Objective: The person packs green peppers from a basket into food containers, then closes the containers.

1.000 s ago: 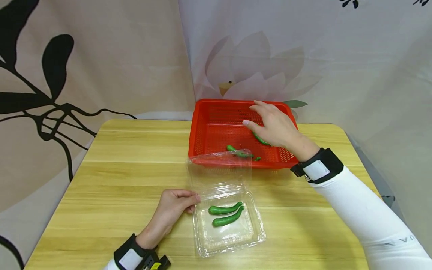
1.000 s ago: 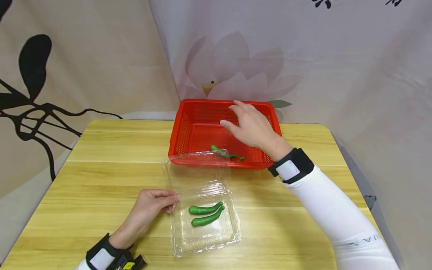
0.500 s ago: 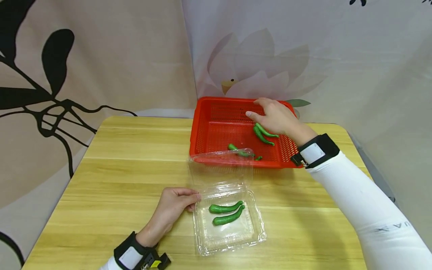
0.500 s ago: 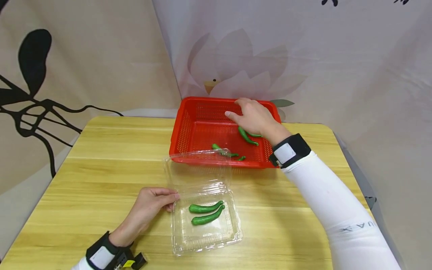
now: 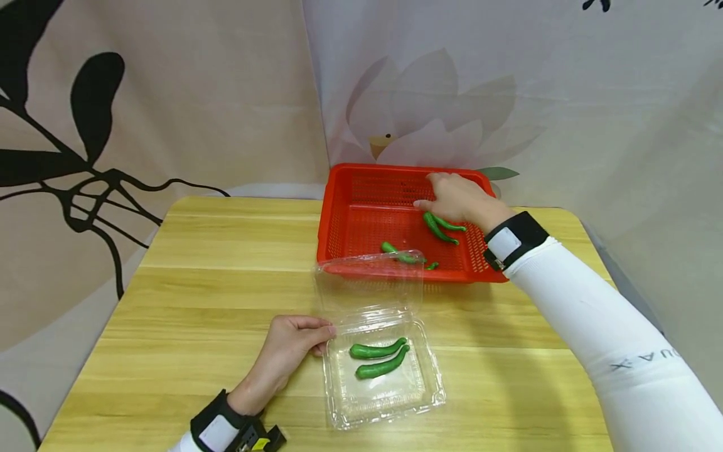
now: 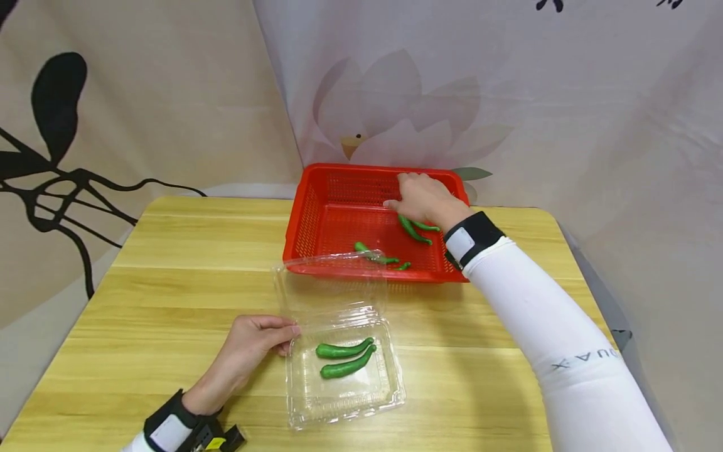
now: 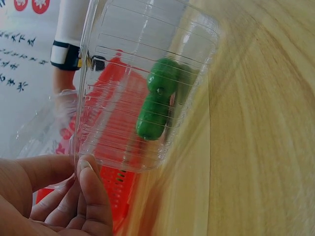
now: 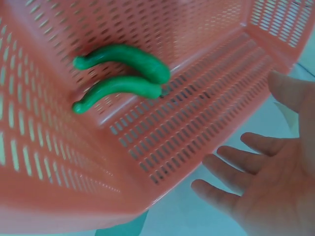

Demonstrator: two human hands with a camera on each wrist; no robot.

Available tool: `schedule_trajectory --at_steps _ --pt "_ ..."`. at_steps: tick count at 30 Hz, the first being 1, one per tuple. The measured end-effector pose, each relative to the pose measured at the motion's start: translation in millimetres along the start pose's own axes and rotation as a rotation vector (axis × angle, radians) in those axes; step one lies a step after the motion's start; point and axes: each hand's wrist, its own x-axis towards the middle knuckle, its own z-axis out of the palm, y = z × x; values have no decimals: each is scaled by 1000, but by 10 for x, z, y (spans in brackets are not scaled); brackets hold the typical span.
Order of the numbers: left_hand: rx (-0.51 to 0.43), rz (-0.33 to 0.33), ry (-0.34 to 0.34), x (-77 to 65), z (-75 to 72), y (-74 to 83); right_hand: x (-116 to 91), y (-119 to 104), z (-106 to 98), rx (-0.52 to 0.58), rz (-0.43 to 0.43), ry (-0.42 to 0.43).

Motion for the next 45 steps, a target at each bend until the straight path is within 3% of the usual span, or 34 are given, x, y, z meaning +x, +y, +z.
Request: schedule_trajectory --at_steps 10,20,25,31,45 --pt "6 3 4 0 -1 2 135 35 97 -77 6 -83" --pt "10 -7 5 -2 16 -6 248 98 240 -19 126 -289" --pt "3 12 -10 3 24 -23 305 145 316 -11 167 -341" --pt "-4 9 -5 6 -3 -32 371 134 406 -38 153 -350" --pt "-27 11 -29 -12 -24 7 404 128 495 -36 103 -258"
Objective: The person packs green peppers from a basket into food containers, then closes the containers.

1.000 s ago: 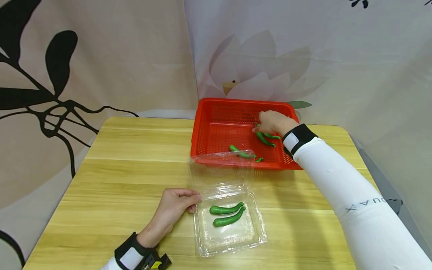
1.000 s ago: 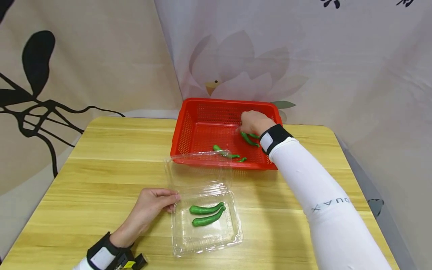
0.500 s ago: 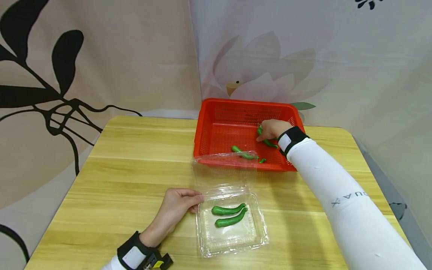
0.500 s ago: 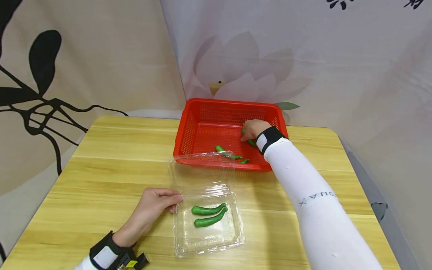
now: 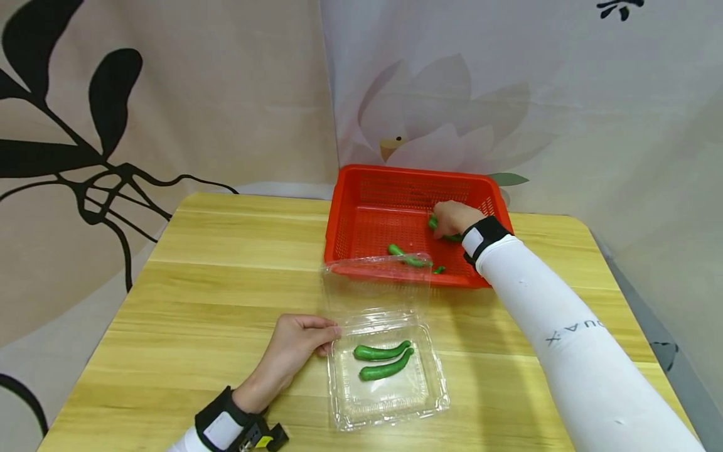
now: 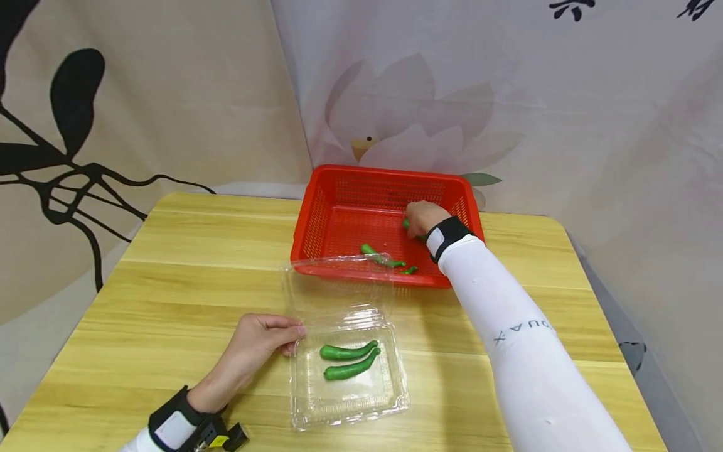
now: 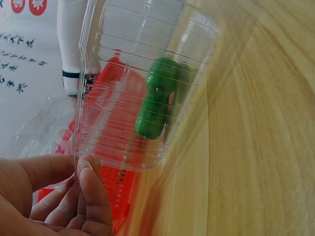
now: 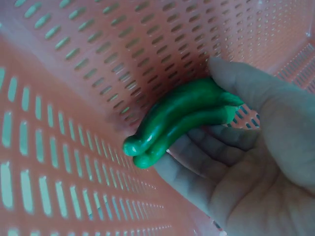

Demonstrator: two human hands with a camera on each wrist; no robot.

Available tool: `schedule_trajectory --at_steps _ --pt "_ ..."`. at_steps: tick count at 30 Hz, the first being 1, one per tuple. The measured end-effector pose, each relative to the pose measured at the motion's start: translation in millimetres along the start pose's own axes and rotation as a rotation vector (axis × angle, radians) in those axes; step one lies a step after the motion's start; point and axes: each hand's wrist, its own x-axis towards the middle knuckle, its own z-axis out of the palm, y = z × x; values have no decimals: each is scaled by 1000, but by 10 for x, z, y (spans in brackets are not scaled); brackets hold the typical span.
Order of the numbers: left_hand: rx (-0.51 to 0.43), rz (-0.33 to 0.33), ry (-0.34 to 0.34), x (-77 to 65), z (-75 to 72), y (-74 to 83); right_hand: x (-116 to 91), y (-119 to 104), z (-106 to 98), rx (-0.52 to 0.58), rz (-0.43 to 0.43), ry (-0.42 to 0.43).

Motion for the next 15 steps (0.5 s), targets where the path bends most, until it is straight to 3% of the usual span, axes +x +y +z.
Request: schedule_trajectory --at_steps 15 --pt "15 -4 9 5 9 -15 -15 120 -86 42 -48 53"
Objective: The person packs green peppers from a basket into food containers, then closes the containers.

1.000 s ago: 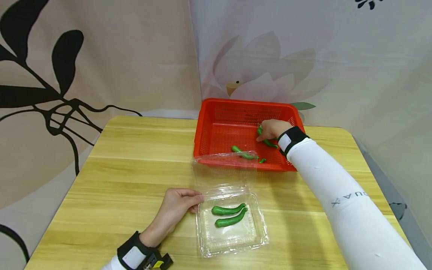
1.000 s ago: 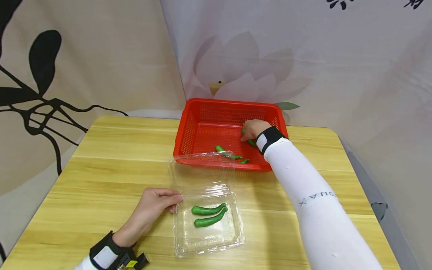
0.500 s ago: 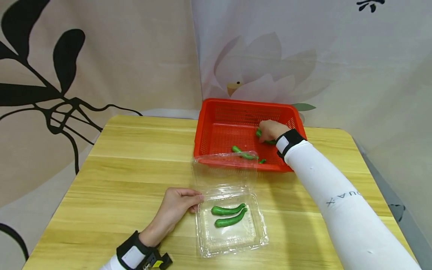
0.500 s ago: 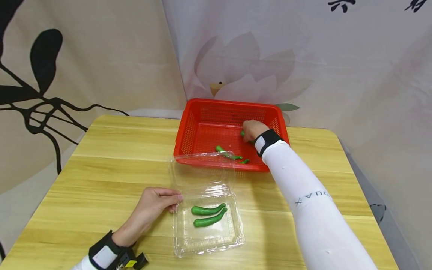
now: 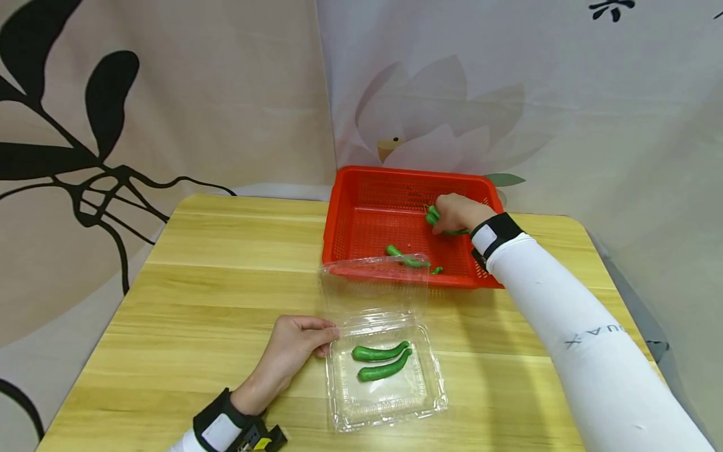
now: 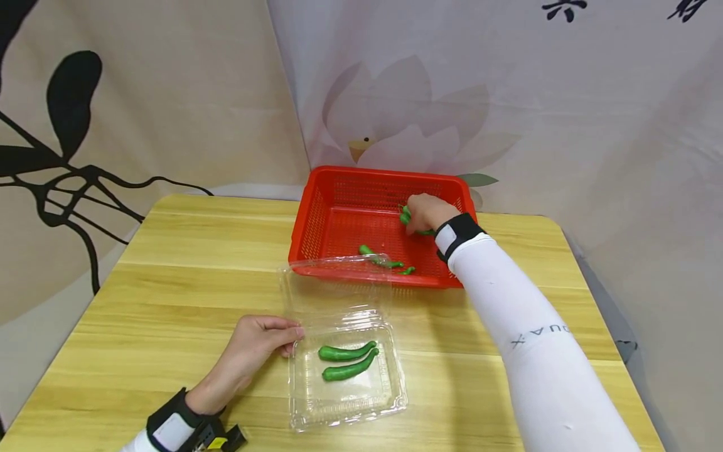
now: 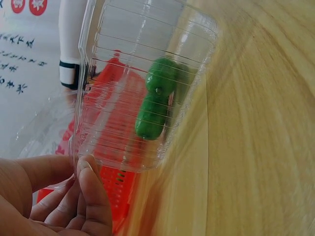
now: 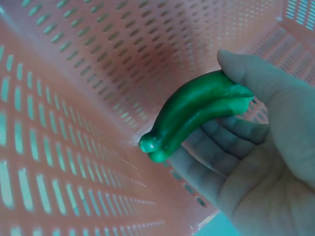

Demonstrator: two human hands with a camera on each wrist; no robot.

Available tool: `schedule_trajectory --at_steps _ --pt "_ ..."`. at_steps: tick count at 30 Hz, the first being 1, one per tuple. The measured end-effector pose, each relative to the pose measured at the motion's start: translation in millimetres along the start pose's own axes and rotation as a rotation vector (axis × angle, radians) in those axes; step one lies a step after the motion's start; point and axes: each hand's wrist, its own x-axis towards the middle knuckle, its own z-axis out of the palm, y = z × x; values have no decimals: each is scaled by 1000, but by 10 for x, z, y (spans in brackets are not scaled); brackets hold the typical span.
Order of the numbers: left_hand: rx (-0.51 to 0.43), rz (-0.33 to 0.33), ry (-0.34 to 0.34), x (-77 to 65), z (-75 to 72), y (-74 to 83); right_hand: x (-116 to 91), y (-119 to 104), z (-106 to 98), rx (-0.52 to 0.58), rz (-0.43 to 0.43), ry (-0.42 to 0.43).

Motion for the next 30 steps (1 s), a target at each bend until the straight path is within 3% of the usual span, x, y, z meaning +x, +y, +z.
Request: schedule_trajectory --at_steps 12,30 --pt "4 -6 19 1 4 4 -210 2 -172 83 -92 149" --pt "11 -3 25 -7 21 -3 -474 -42 -248 140 -183 271"
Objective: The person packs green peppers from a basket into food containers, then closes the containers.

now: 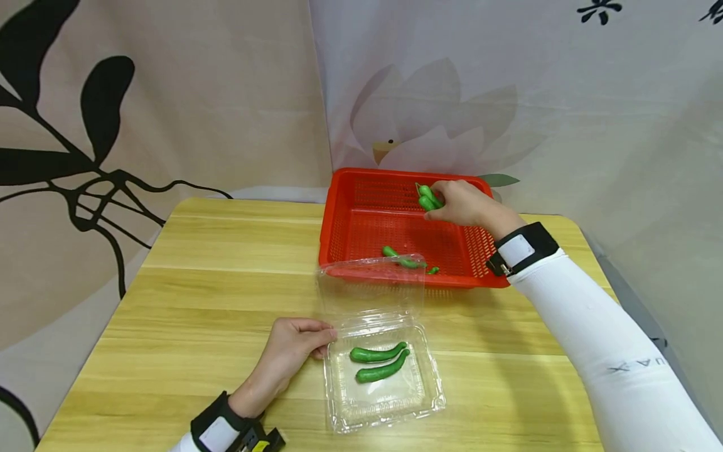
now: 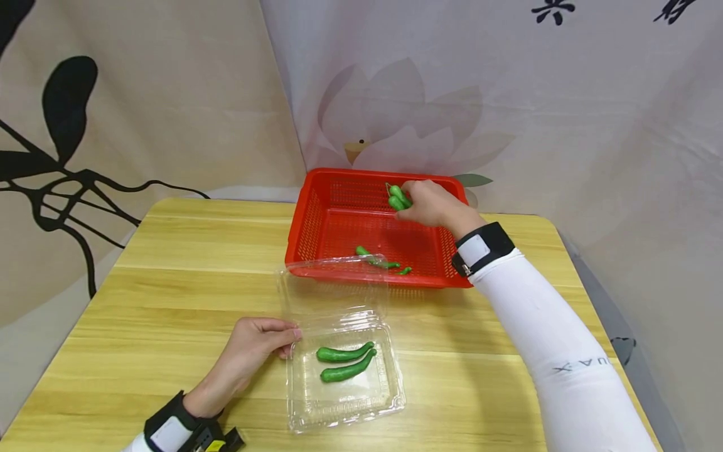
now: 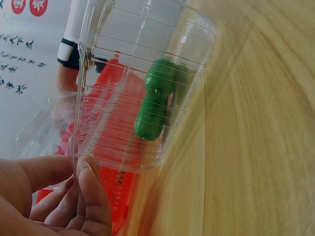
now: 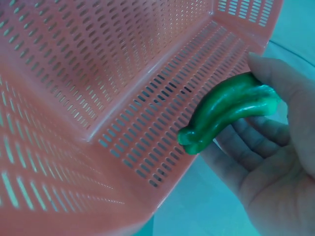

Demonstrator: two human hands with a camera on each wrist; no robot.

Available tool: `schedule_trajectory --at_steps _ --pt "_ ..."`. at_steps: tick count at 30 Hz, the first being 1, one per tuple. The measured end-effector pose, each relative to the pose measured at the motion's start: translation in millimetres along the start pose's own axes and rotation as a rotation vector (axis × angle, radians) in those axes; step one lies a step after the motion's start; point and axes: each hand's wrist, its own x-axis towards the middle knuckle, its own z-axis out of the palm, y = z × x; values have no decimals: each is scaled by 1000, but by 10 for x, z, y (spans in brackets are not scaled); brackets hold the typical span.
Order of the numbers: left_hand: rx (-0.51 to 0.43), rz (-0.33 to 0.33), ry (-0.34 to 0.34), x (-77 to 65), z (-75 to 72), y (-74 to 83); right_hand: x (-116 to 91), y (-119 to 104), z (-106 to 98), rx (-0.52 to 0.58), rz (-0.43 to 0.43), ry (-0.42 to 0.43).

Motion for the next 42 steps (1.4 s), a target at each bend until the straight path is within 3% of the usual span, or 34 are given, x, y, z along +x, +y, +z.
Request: schedule_trajectory --at_steps 17,25,42 --pt "2 1 -7 -2 -21 -15 -215 -114 -76 -25 -120 142" --pt "8 6 -28 9 -12 10 -427 -166 -92 32 -106 149" --pt "-4 7 -8 9 -11 5 -717 -338 -43 108 -167 243"
